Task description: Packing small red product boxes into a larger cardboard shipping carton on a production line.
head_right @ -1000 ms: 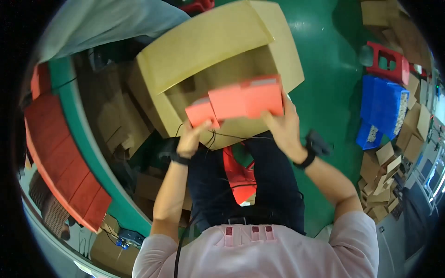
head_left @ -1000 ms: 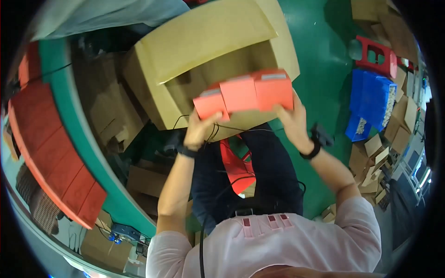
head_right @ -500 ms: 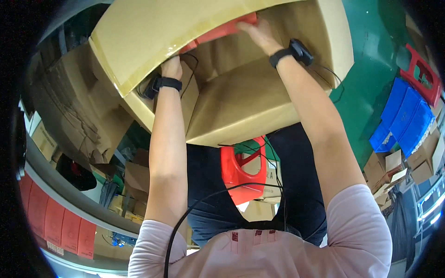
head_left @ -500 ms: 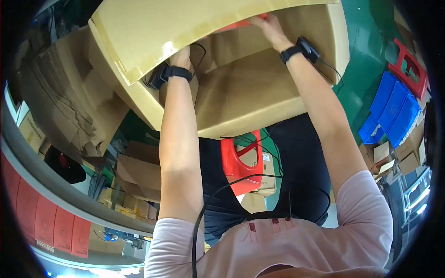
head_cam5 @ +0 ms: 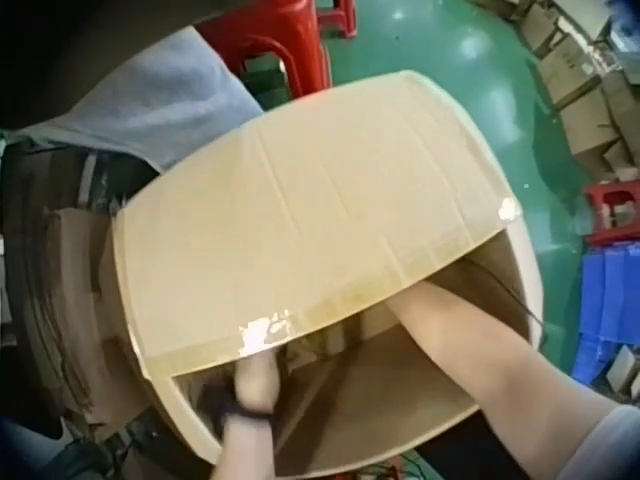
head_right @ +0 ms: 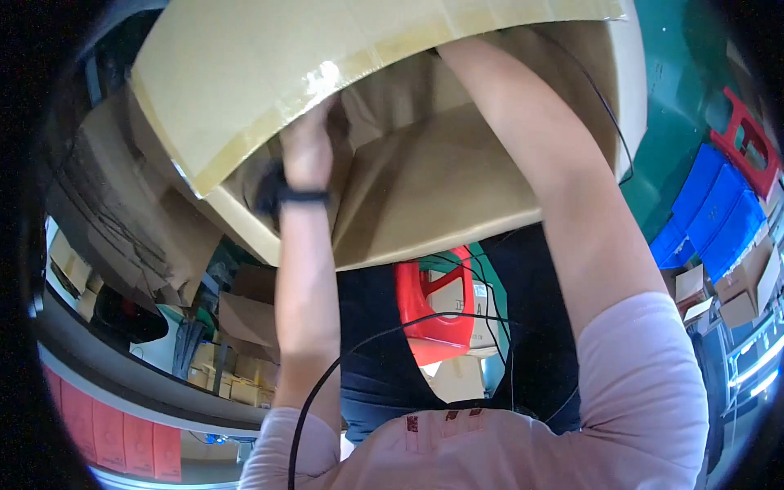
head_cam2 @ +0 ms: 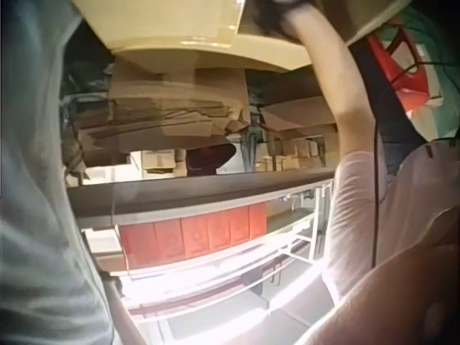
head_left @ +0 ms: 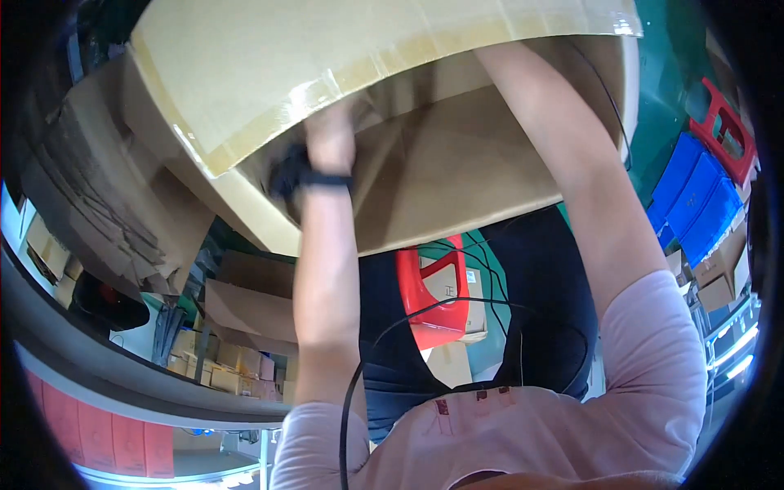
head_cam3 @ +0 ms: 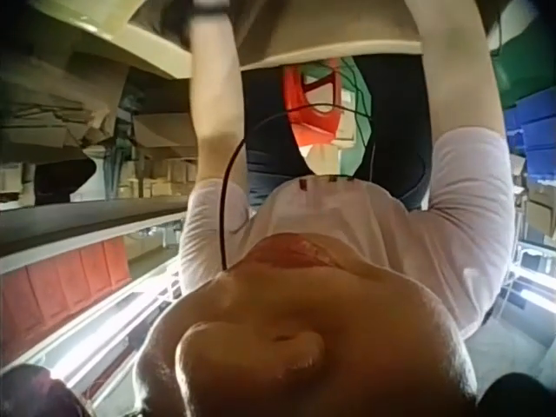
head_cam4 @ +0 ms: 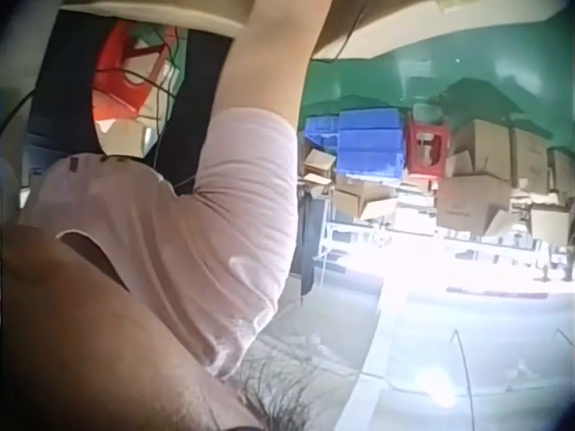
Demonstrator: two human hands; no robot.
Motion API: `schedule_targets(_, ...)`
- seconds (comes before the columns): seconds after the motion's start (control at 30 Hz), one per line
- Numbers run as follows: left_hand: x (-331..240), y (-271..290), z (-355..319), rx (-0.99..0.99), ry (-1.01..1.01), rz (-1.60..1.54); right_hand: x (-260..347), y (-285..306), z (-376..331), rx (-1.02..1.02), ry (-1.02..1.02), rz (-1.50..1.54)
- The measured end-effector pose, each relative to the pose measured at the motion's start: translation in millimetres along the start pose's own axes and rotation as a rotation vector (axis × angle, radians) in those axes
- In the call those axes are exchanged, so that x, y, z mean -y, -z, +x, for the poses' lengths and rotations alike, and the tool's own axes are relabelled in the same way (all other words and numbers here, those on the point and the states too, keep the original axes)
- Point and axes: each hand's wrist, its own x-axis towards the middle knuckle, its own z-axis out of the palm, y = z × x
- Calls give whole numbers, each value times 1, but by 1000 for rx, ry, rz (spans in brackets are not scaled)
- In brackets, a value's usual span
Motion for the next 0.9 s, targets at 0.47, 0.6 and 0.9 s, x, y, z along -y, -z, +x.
schedule_targets(0.47, 0, 27, -161, 813, -139, 1145, 155, 74, -83, -176, -169, 1472)
schedule_targets(0.6, 8, 85, -194, 892, -66, 1234, 211, 89, -106, -499, 89, 1154)
schedule_targets(0.9, 13, 123, -254, 964, 19, 1366, 268, 117, -50, -341, 321, -606)
